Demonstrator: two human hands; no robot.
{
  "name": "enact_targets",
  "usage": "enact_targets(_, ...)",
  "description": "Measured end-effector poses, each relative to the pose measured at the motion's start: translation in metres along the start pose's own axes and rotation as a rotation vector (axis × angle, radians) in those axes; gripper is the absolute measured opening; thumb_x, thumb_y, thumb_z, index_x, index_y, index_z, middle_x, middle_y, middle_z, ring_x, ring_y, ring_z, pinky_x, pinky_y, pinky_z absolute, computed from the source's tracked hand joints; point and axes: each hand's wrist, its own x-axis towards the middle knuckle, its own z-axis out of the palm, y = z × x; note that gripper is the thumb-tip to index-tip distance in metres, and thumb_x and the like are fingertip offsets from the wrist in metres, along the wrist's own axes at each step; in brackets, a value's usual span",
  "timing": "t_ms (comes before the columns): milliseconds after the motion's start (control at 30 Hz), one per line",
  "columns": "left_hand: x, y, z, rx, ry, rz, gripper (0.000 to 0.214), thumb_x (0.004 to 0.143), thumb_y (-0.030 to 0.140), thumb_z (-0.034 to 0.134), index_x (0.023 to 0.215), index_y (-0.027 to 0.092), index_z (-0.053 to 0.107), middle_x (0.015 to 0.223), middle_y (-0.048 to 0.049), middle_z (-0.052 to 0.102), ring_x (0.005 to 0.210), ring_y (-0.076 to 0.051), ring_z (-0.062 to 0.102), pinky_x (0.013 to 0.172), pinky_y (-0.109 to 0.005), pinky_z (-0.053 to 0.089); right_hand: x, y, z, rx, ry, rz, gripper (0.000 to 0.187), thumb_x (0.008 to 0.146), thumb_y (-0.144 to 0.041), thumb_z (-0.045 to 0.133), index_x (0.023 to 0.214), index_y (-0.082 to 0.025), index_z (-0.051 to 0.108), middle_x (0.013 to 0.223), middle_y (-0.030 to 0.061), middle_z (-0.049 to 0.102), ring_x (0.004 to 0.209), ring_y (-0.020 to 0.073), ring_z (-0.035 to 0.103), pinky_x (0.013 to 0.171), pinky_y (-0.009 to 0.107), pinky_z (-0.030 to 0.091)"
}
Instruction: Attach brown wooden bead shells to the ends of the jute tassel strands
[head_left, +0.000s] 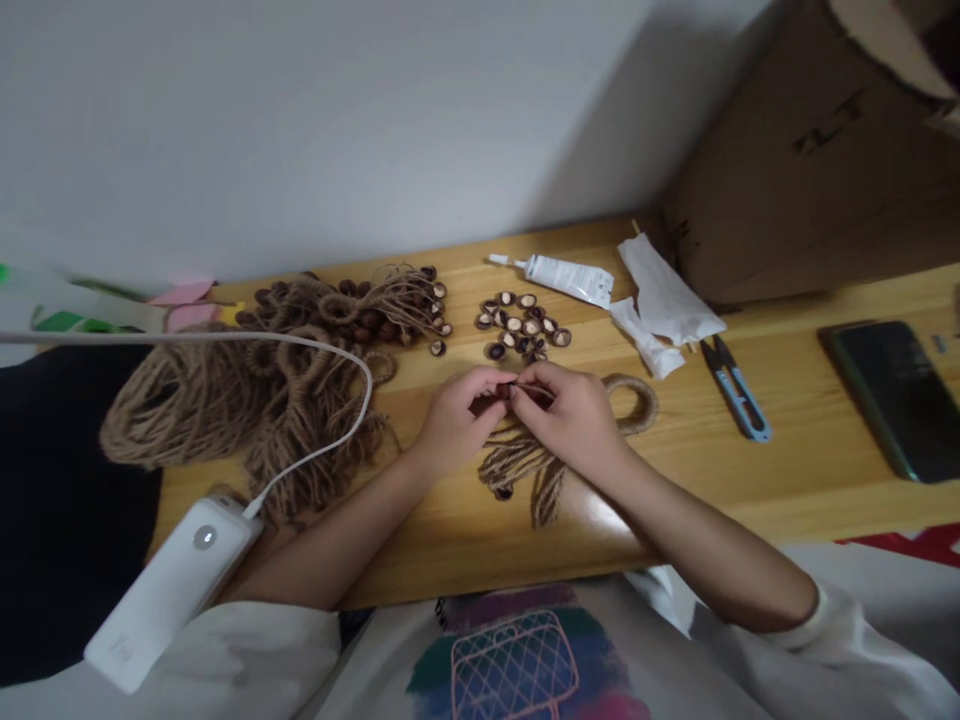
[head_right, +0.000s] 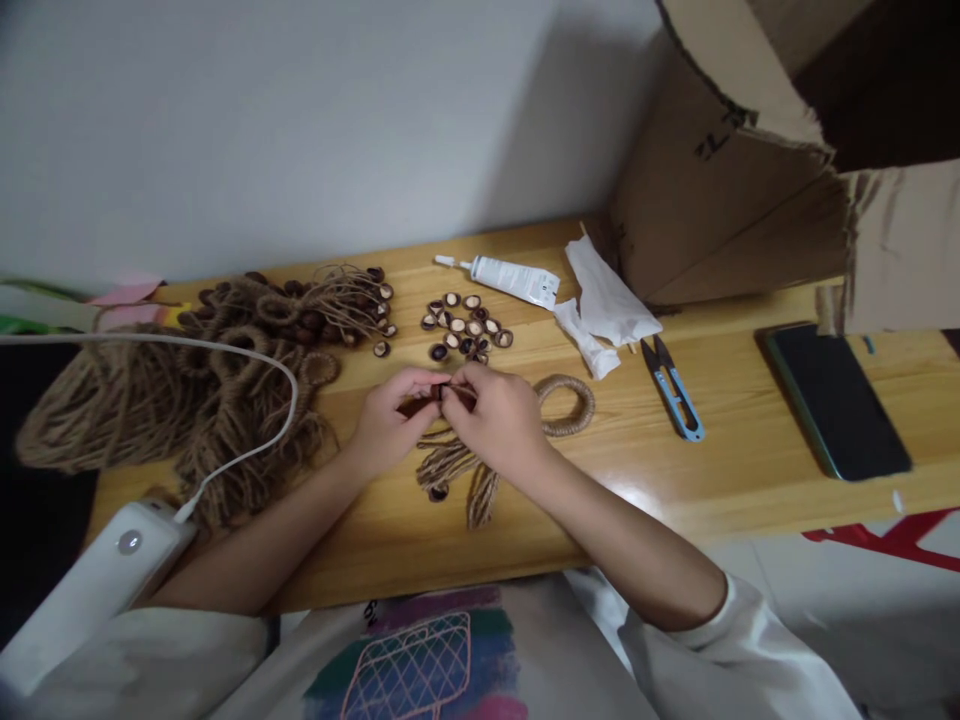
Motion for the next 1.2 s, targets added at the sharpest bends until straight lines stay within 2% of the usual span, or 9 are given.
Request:
enact_targets(200,0.001,0.003,0.000,0.007,-0.033,-0.043,0.028,0.073,0.007,0.057,0.097,0.017,0.067,0.091,-0.0047,0.072,0.083,-0.015,0.068,0.080,-0.029,0.054,0.001,0.000,-0.002,-0.001,-0.016,0.004,0.021,0.078,-0.032,0.052,0.082,-0.019,0.068,0.074,0.0034,0.070,0.066,0.0161,0.063,0.062,0.024,0.040)
enact_targets(333,0.003,0.004,0.001,-0.013,0.007,-0.054,0.030,0.072,0.009,0.055,0.099,0.016,0.067,0.087,-0.0038,0.073,0.078,-0.014,0.069,0.075,-0.026,0.055,0.003,0.000,-0.005,0.047,-0.064,-0.008,0.021,0.077,-0.031,0.051,0.082,-0.019,0.067,0.076,0.0029,0.070,0.070,0.0162,0.063,0.066,0.024,0.043)
enact_targets(533,0.005,0.006,0.003,0.076,0.062,0.008,0.032,0.071,0.012,0.052,0.097,0.019,0.070,0.094,-0.0028,0.074,0.084,-0.016,0.068,0.080,-0.027,0.054,0.006,0.003,-0.007,0.085,-0.095,-0.022,0.022,0.077,-0.036,0.051,0.079,-0.020,0.066,0.069,0.0002,0.066,0.063,0.0135,0.057,0.062,0.023,0.040)
enact_targets(733,0.008,0.006,0.000,0.072,0.027,0.025,0.027,0.072,0.018,0.058,0.096,0.018,0.069,0.078,-0.0007,0.071,0.068,-0.013,0.064,0.065,-0.021,0.051,0.008,0.005,-0.009,0.145,-0.161,0.000,0.022,0.075,-0.035,0.052,0.076,-0.018,0.065,0.067,-0.0012,0.063,0.064,0.0126,0.055,0.063,0.023,0.037)
enact_targets(833,0.010,0.007,-0.003,0.040,0.022,0.036,0.026,0.071,0.021,0.060,0.095,0.017,0.069,0.076,-0.0009,0.069,0.065,-0.013,0.061,0.061,-0.021,0.049,0.008,0.004,-0.010,0.122,-0.163,0.003,0.024,0.074,-0.035,0.053,0.085,-0.019,0.067,0.074,-0.0001,0.065,0.069,0.0139,0.056,0.067,0.024,0.038)
enact_targets(1000,0.013,0.007,-0.012,-0.105,-0.101,0.027,0.030,0.072,0.026,0.066,0.101,0.015,0.066,0.072,-0.0011,0.066,0.059,-0.011,0.057,0.055,-0.020,0.046,0.008,0.004,-0.009,0.129,-0.161,0.009,0.030,0.073,-0.036,0.056,0.094,-0.018,0.067,0.075,0.0001,0.065,0.069,0.0140,0.055,0.068,0.025,0.039)
enact_targets(1200,0.016,0.001,-0.023,-0.152,-0.236,-0.008,0.041,0.078,0.035,0.068,0.111,0.011,0.062,0.087,-0.0069,0.069,0.078,-0.015,0.063,0.069,-0.024,0.050,0.007,0.005,-0.007,0.197,-0.172,-0.023,0.027,0.075,-0.038,0.055,0.088,-0.018,0.067,0.069,-0.0017,0.063,0.063,0.0119,0.052,0.063,0.023,0.037)
